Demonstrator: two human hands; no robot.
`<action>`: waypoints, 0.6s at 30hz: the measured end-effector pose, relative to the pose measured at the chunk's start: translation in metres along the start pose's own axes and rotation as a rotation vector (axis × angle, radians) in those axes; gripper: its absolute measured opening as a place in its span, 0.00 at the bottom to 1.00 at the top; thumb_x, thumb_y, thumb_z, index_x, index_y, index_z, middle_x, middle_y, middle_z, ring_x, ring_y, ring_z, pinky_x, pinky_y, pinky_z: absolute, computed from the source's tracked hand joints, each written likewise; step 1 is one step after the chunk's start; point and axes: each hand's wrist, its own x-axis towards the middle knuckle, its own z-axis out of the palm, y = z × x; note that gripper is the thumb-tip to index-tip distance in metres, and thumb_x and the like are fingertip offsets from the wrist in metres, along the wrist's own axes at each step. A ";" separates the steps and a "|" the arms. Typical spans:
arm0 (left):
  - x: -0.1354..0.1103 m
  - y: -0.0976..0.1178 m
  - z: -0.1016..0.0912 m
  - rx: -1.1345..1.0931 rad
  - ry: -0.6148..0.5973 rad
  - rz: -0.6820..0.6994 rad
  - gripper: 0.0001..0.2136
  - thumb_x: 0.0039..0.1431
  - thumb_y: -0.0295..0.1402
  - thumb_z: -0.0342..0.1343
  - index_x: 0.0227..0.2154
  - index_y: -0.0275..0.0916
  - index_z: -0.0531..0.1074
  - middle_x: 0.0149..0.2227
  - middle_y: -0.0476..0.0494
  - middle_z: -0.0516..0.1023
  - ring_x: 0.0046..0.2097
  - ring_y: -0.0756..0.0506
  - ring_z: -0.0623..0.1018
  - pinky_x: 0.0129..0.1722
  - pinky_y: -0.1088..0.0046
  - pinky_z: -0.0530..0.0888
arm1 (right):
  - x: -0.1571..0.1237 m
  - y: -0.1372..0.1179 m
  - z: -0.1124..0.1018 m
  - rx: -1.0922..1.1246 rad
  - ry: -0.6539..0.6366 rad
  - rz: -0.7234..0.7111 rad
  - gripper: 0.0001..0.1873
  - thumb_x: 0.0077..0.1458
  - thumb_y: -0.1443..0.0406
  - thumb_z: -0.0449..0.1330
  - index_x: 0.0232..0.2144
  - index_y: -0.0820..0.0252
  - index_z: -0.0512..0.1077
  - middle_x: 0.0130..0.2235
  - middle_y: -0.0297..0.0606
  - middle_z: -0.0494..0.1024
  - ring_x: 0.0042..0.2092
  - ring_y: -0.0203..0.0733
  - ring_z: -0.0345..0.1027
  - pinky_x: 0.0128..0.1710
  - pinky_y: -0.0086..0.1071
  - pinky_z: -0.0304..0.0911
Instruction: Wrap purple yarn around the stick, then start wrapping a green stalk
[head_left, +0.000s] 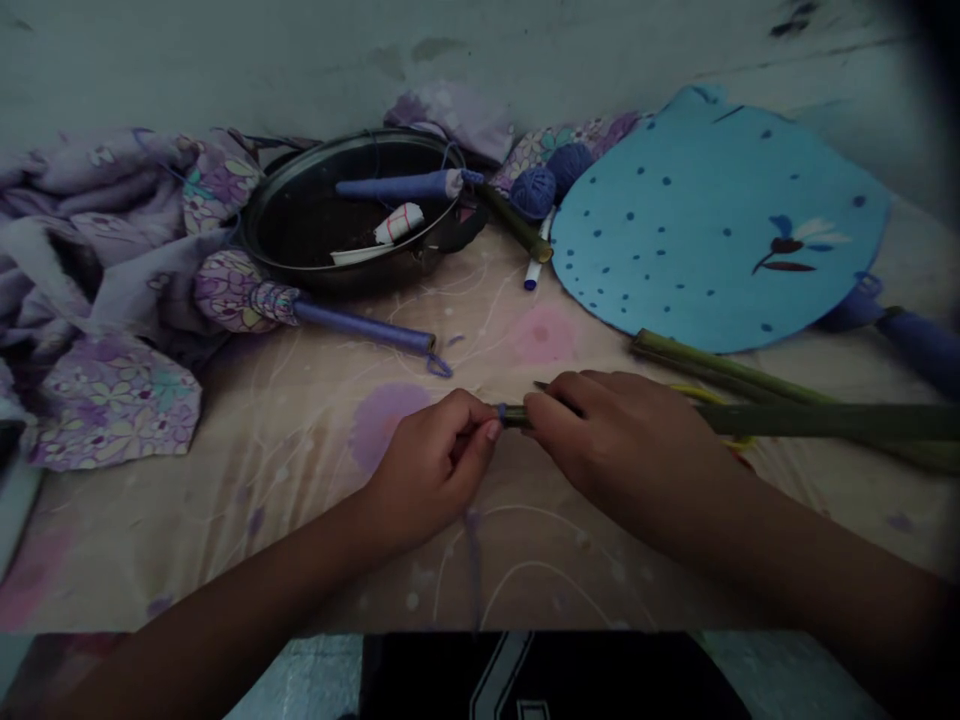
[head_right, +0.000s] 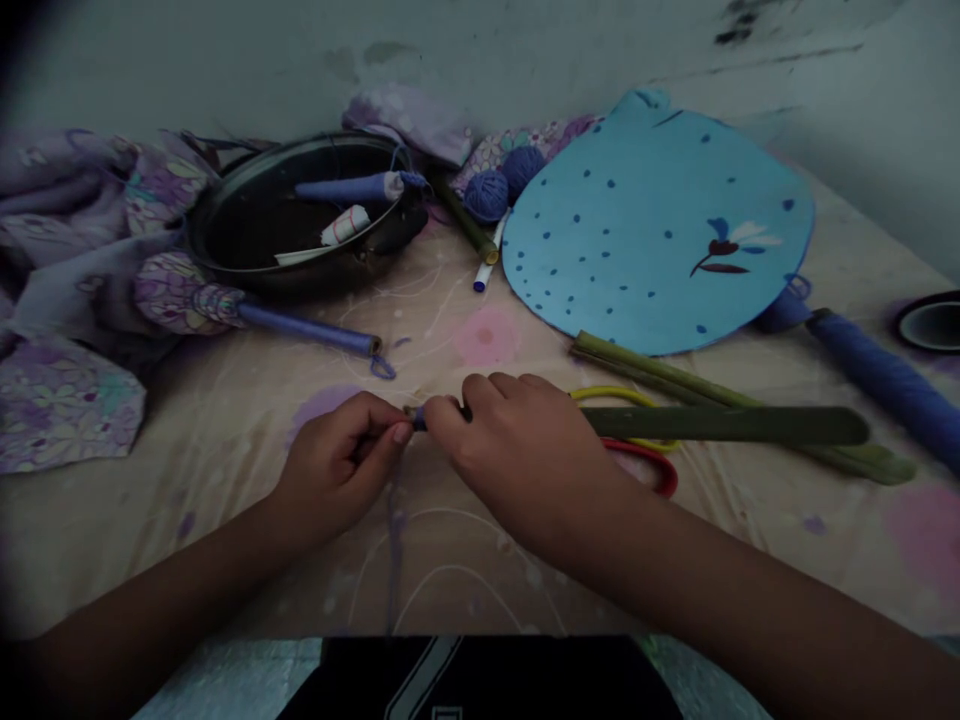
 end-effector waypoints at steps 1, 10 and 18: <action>-0.001 0.000 0.000 0.082 0.046 0.059 0.04 0.58 0.30 0.50 0.27 0.38 0.65 0.18 0.55 0.63 0.18 0.55 0.61 0.19 0.78 0.58 | 0.001 -0.001 0.001 -0.004 0.009 0.029 0.02 0.55 0.68 0.55 0.30 0.60 0.65 0.27 0.37 0.71 0.27 0.41 0.65 0.26 0.32 0.43; -0.005 0.001 0.006 0.229 0.203 0.134 0.04 0.58 0.30 0.50 0.28 0.39 0.64 0.17 0.55 0.63 0.17 0.55 0.60 0.18 0.76 0.57 | 0.006 -0.005 0.001 0.247 0.020 0.272 0.09 0.58 0.61 0.52 0.32 0.62 0.66 0.25 0.38 0.74 0.24 0.40 0.66 0.23 0.30 0.44; -0.006 0.000 0.008 -0.171 0.188 -0.034 0.07 0.58 0.32 0.50 0.25 0.39 0.62 0.16 0.56 0.59 0.17 0.56 0.58 0.16 0.79 0.56 | 0.006 -0.004 -0.008 0.616 0.017 0.358 0.10 0.55 0.60 0.55 0.27 0.60 0.66 0.22 0.31 0.71 0.22 0.33 0.61 0.21 0.27 0.46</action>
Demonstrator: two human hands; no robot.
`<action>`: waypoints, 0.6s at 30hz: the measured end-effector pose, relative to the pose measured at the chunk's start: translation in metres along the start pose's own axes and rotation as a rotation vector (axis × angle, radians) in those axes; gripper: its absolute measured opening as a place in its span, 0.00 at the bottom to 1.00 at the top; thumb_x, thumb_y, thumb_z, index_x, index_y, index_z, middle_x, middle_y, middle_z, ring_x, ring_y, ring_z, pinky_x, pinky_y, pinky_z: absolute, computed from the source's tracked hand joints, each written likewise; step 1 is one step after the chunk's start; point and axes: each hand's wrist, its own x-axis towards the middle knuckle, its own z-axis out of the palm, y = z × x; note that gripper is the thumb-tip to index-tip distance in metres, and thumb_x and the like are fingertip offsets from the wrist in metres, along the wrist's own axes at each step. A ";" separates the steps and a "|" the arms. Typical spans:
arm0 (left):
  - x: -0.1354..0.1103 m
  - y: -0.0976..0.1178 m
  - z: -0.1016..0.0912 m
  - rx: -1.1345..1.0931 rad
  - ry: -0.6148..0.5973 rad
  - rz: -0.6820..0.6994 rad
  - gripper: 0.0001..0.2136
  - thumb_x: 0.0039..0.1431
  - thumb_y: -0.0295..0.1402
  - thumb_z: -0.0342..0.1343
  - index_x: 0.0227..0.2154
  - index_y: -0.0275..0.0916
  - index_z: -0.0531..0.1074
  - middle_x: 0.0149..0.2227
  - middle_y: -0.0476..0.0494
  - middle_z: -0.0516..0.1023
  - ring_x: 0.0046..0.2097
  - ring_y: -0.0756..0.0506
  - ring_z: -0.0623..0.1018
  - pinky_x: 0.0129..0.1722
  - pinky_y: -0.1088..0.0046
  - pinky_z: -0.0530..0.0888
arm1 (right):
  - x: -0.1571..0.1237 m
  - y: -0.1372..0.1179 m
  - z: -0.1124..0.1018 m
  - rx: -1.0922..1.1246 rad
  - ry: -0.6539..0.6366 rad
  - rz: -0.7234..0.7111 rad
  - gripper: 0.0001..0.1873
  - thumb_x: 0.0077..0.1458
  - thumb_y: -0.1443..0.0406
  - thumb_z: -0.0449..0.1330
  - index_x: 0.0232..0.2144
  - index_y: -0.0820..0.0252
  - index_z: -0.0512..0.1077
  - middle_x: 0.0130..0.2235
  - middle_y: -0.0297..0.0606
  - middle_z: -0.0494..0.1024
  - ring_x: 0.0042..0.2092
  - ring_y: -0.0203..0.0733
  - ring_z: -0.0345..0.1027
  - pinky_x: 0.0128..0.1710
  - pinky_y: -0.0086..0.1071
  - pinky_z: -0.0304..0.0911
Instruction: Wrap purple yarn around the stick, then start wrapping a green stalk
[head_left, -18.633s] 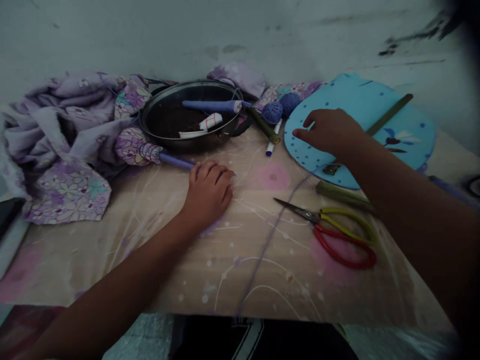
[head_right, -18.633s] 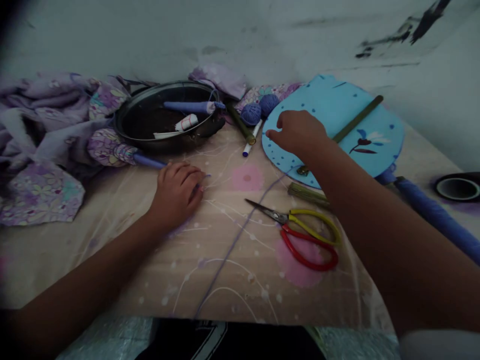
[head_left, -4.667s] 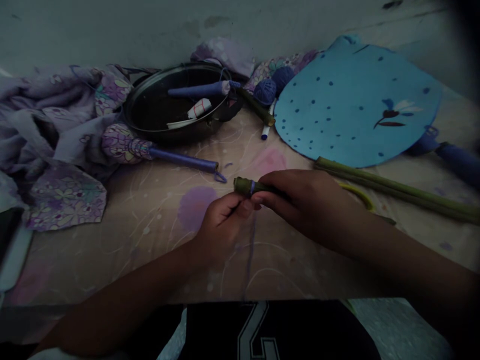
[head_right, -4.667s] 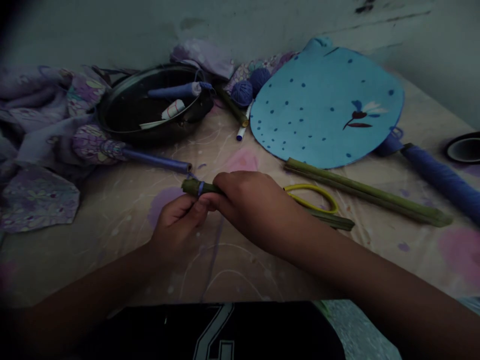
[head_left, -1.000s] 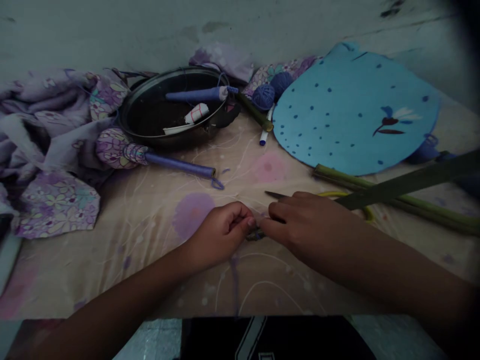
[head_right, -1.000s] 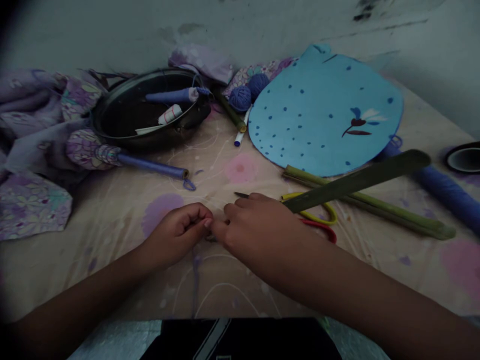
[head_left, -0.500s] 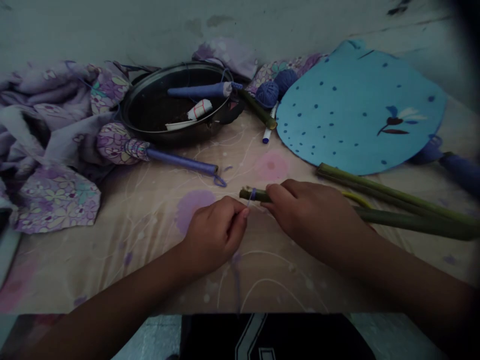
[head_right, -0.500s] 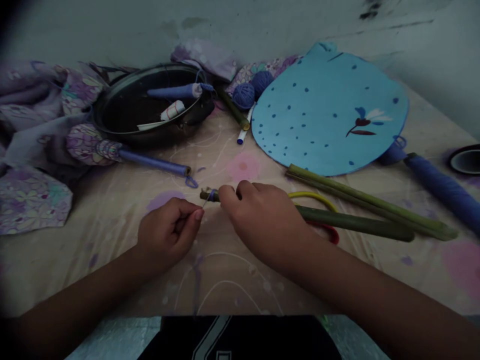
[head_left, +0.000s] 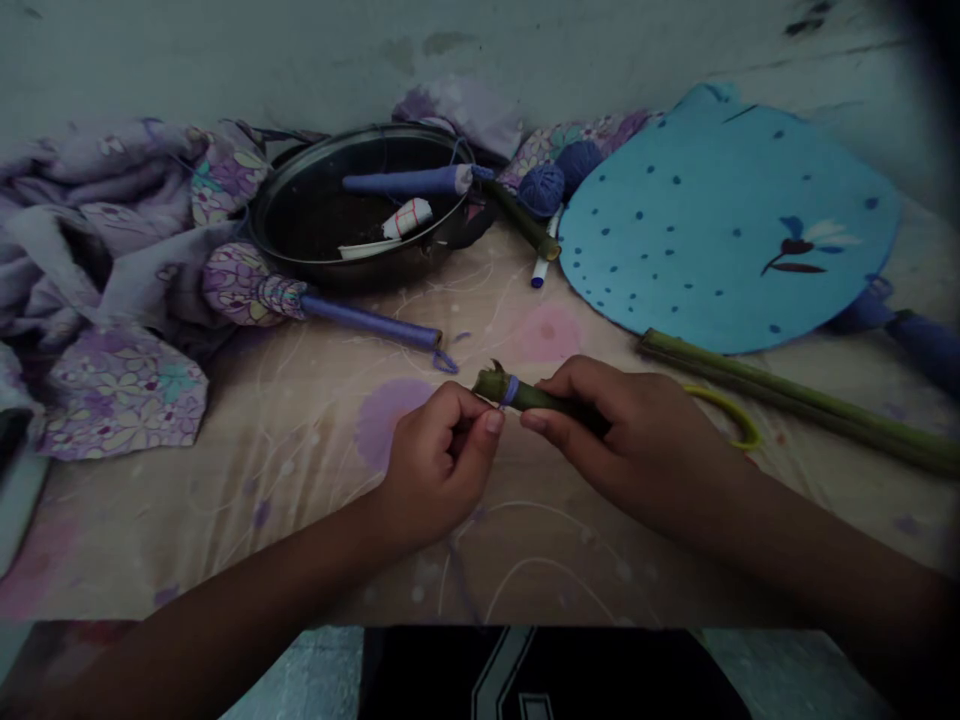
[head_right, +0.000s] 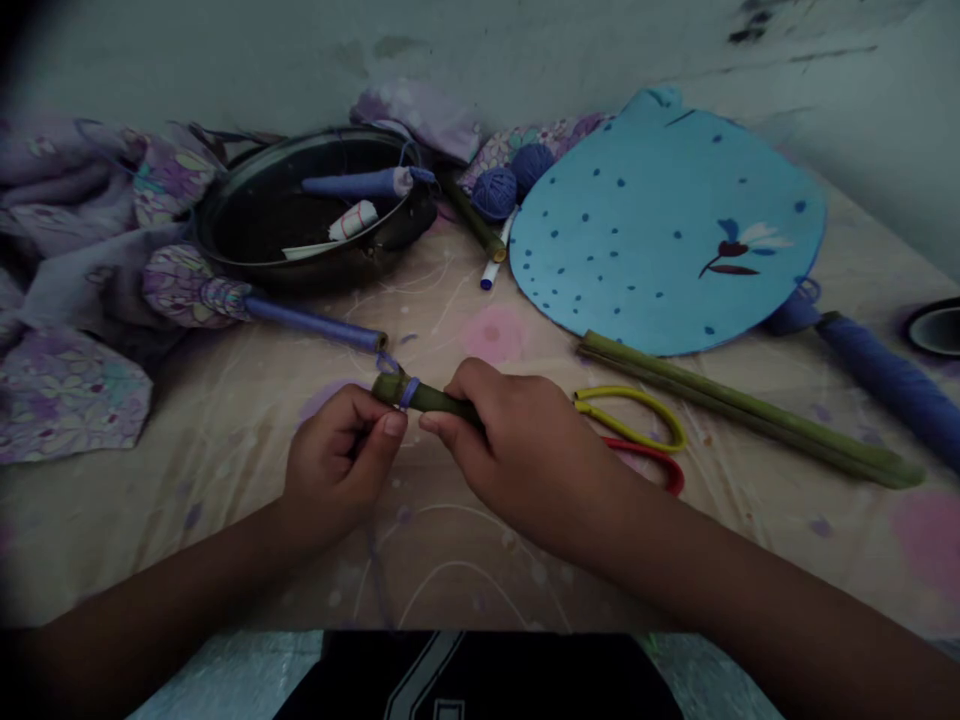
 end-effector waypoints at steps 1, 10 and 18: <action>0.000 -0.001 0.000 -0.046 -0.010 -0.034 0.08 0.59 0.34 0.50 0.25 0.40 0.62 0.16 0.56 0.58 0.18 0.55 0.57 0.16 0.79 0.55 | 0.000 -0.001 -0.002 0.051 -0.018 0.018 0.11 0.55 0.59 0.55 0.26 0.60 0.66 0.21 0.31 0.70 0.21 0.32 0.61 0.21 0.27 0.47; 0.011 -0.003 -0.012 -0.348 -0.301 -0.107 0.11 0.57 0.38 0.52 0.24 0.40 0.61 0.21 0.54 0.60 0.22 0.54 0.59 0.20 0.79 0.59 | 0.006 0.009 -0.025 0.576 -0.530 -0.010 0.15 0.62 0.61 0.46 0.27 0.60 0.65 0.24 0.30 0.73 0.20 0.27 0.63 0.19 0.23 0.53; 0.027 -0.013 -0.020 -0.198 -0.646 -0.034 0.07 0.57 0.32 0.51 0.25 0.37 0.65 0.22 0.53 0.63 0.24 0.54 0.63 0.22 0.79 0.60 | 0.001 0.018 -0.024 -0.032 -0.596 -0.324 0.06 0.53 0.64 0.58 0.25 0.57 0.69 0.24 0.27 0.71 0.25 0.30 0.62 0.23 0.25 0.46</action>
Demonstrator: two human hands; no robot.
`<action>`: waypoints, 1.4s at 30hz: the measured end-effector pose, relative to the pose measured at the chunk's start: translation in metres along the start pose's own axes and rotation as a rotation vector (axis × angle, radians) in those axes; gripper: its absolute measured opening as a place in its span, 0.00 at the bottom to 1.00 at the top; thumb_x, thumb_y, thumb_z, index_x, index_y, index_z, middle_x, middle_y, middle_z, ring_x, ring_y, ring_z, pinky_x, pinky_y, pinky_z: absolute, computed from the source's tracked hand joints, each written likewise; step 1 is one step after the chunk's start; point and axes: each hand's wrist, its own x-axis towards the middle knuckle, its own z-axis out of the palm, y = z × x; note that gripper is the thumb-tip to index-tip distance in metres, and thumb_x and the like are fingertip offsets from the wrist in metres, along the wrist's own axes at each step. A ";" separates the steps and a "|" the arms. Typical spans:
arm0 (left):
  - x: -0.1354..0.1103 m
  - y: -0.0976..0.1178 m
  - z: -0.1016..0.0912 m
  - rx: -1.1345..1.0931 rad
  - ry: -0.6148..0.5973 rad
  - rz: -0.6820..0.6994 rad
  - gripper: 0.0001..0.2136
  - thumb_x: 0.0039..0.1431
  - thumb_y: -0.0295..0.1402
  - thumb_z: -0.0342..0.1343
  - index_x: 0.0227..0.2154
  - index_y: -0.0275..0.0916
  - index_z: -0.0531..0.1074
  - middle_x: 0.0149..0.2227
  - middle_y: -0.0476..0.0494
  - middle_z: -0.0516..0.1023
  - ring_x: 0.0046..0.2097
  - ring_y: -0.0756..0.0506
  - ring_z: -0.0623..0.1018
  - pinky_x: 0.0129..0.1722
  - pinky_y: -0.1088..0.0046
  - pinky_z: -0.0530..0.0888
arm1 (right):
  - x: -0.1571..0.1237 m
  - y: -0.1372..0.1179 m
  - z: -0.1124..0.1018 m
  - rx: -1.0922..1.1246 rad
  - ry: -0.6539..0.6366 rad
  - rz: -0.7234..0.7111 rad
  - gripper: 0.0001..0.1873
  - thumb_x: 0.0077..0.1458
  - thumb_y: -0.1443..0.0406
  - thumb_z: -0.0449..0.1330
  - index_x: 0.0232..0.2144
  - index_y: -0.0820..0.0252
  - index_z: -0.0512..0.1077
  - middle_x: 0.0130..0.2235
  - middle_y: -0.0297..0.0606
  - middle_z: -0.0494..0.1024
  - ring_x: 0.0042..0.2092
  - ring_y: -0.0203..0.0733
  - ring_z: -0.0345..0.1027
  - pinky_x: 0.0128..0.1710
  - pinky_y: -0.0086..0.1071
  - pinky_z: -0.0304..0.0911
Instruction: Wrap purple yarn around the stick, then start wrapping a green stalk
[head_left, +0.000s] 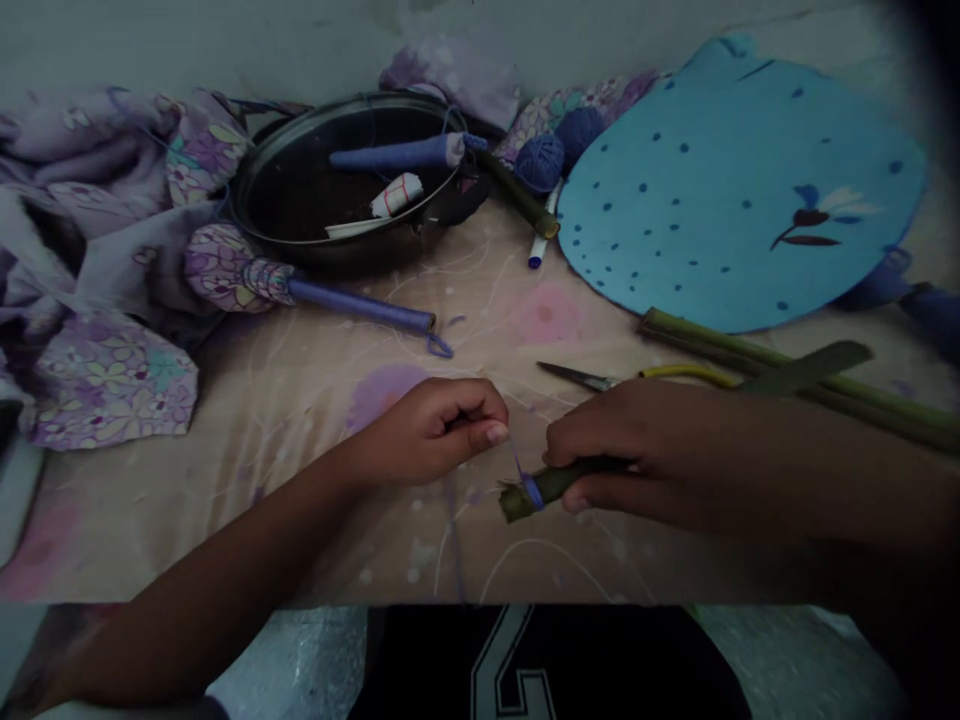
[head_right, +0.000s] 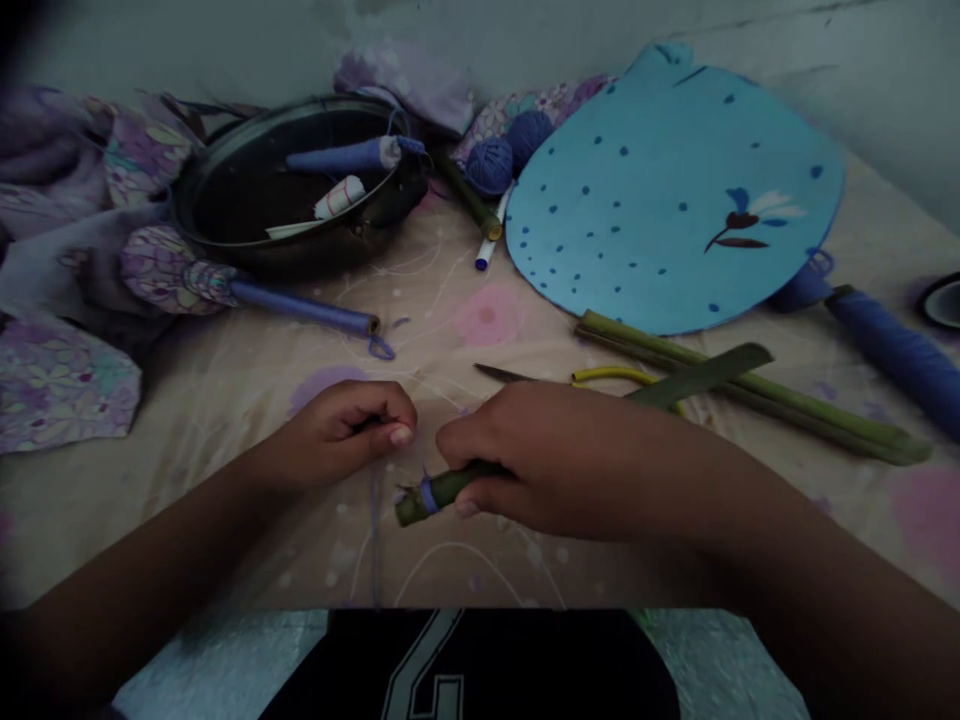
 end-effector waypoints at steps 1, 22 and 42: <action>0.000 0.001 0.001 0.020 -0.012 0.001 0.07 0.57 0.32 0.51 0.24 0.37 0.65 0.22 0.54 0.63 0.24 0.54 0.63 0.22 0.79 0.60 | 0.001 -0.001 0.004 -0.061 0.001 0.007 0.04 0.52 0.65 0.59 0.26 0.57 0.69 0.24 0.27 0.72 0.25 0.31 0.62 0.23 0.26 0.45; -0.013 0.016 0.020 0.495 0.441 0.244 0.05 0.57 0.24 0.51 0.27 0.36 0.65 0.18 0.56 0.61 0.19 0.57 0.60 0.19 0.81 0.58 | 0.014 -0.009 0.016 -0.236 0.551 0.211 0.12 0.59 0.60 0.52 0.33 0.64 0.68 0.26 0.39 0.75 0.25 0.39 0.66 0.23 0.31 0.46; -0.010 0.006 0.022 -0.591 0.452 0.057 0.12 0.56 0.36 0.56 0.23 0.37 0.62 0.20 0.56 0.60 0.21 0.57 0.59 0.20 0.79 0.56 | 0.029 -0.019 0.033 1.699 0.177 0.164 0.11 0.56 0.59 0.58 0.33 0.60 0.63 0.25 0.30 0.71 0.21 0.26 0.63 0.16 0.18 0.58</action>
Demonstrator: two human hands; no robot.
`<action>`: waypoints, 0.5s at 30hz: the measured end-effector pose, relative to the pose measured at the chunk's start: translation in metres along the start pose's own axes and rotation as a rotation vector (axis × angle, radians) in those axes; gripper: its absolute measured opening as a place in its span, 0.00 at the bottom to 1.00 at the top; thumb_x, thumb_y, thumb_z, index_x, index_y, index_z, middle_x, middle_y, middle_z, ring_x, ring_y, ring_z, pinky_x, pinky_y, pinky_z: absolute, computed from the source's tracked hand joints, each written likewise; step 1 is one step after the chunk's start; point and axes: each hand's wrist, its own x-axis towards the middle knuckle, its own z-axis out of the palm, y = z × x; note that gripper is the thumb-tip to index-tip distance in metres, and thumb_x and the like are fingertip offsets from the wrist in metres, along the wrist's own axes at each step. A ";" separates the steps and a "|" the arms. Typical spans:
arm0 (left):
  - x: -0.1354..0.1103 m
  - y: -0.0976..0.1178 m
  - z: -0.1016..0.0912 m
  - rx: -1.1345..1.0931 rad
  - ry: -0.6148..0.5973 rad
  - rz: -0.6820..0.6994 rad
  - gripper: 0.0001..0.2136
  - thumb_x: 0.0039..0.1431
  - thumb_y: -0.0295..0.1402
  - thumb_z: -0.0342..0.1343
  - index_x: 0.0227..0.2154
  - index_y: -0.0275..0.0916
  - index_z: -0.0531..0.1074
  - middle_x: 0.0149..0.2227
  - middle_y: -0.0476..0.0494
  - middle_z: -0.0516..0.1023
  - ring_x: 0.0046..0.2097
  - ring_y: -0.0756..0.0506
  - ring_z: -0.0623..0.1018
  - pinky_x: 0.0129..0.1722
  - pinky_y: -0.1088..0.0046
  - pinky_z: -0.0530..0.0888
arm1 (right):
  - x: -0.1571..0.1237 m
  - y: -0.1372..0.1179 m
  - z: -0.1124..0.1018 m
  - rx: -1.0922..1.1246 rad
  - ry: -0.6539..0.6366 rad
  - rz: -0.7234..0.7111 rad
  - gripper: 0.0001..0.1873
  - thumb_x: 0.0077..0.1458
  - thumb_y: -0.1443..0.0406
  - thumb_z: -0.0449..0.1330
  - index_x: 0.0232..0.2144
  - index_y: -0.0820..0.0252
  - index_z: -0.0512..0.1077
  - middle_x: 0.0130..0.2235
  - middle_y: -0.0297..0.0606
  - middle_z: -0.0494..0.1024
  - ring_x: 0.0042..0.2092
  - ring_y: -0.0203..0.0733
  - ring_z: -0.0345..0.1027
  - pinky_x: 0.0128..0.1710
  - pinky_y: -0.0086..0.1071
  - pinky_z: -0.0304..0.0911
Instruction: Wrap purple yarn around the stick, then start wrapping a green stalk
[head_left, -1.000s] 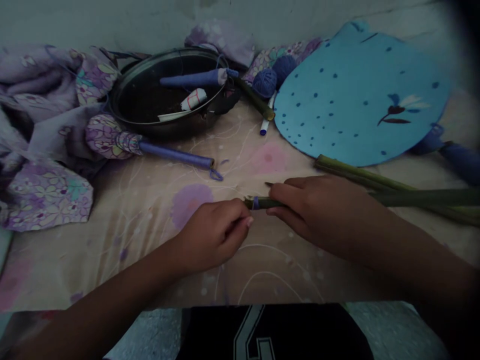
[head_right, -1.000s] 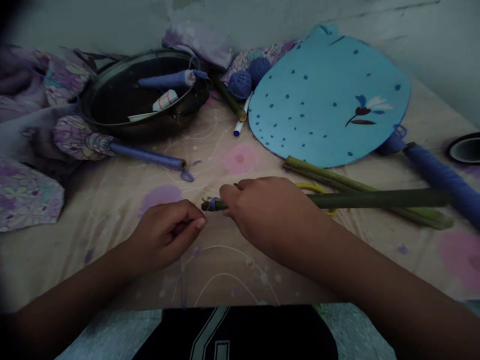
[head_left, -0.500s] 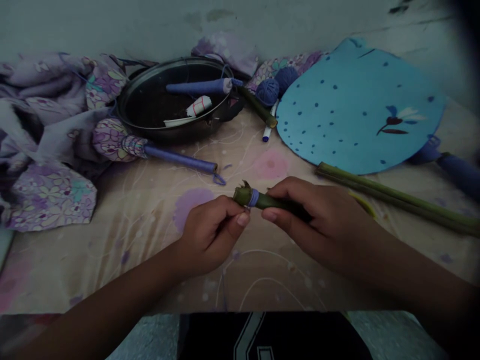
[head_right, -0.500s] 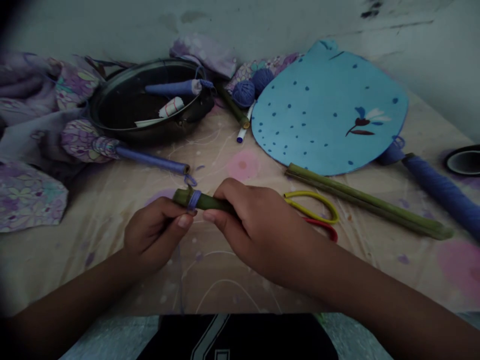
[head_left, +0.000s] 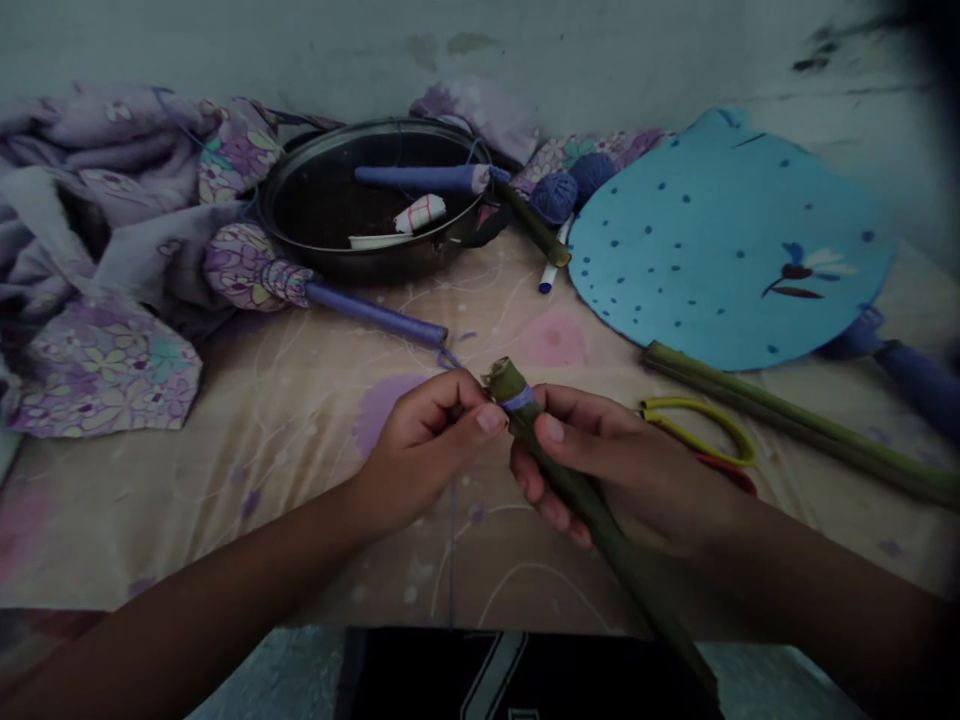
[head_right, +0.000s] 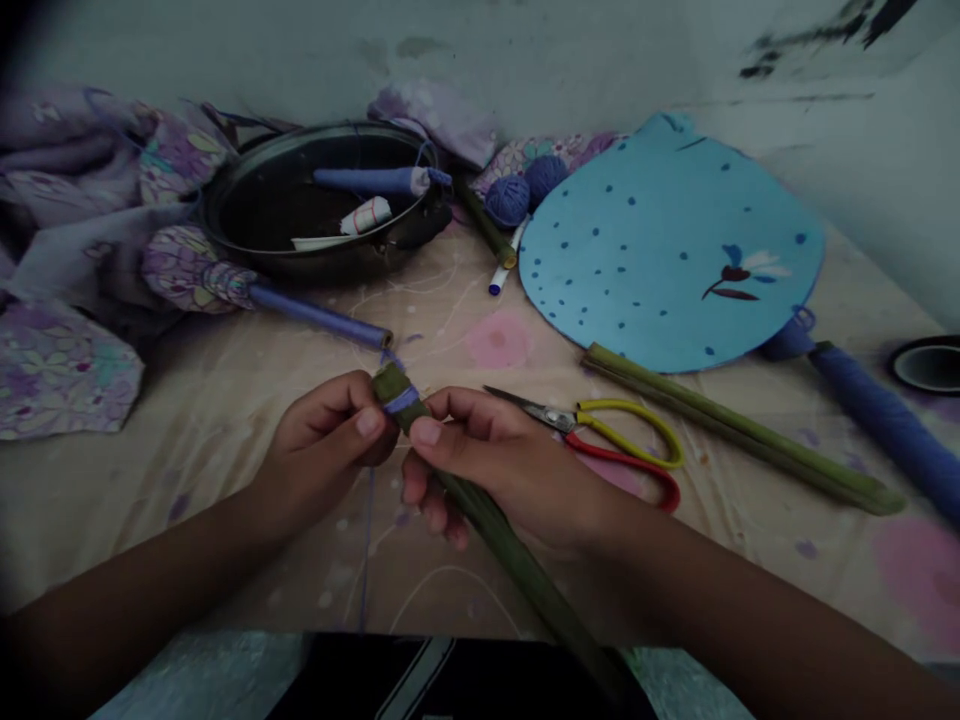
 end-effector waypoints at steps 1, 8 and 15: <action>0.001 -0.001 0.000 -0.039 -0.001 -0.041 0.12 0.55 0.36 0.56 0.22 0.37 0.62 0.19 0.56 0.61 0.20 0.57 0.59 0.19 0.80 0.56 | 0.001 0.002 -0.001 0.031 -0.003 -0.008 0.10 0.57 0.59 0.56 0.33 0.60 0.64 0.26 0.31 0.72 0.22 0.27 0.64 0.17 0.18 0.60; 0.012 -0.003 0.001 -0.178 0.021 -0.239 0.10 0.53 0.36 0.58 0.26 0.36 0.63 0.23 0.53 0.69 0.24 0.54 0.72 0.25 0.78 0.67 | 0.013 0.015 -0.008 0.122 0.084 0.008 0.13 0.57 0.58 0.55 0.34 0.63 0.70 0.30 0.34 0.68 0.26 0.29 0.63 0.16 0.20 0.62; 0.017 -0.014 -0.004 -0.128 0.053 -0.274 0.12 0.49 0.39 0.61 0.29 0.36 0.67 0.17 0.57 0.61 0.18 0.57 0.58 0.17 0.79 0.52 | 0.016 0.018 -0.012 0.112 0.099 -0.084 0.13 0.49 0.59 0.63 0.30 0.62 0.65 0.26 0.29 0.68 0.20 0.25 0.58 0.12 0.17 0.56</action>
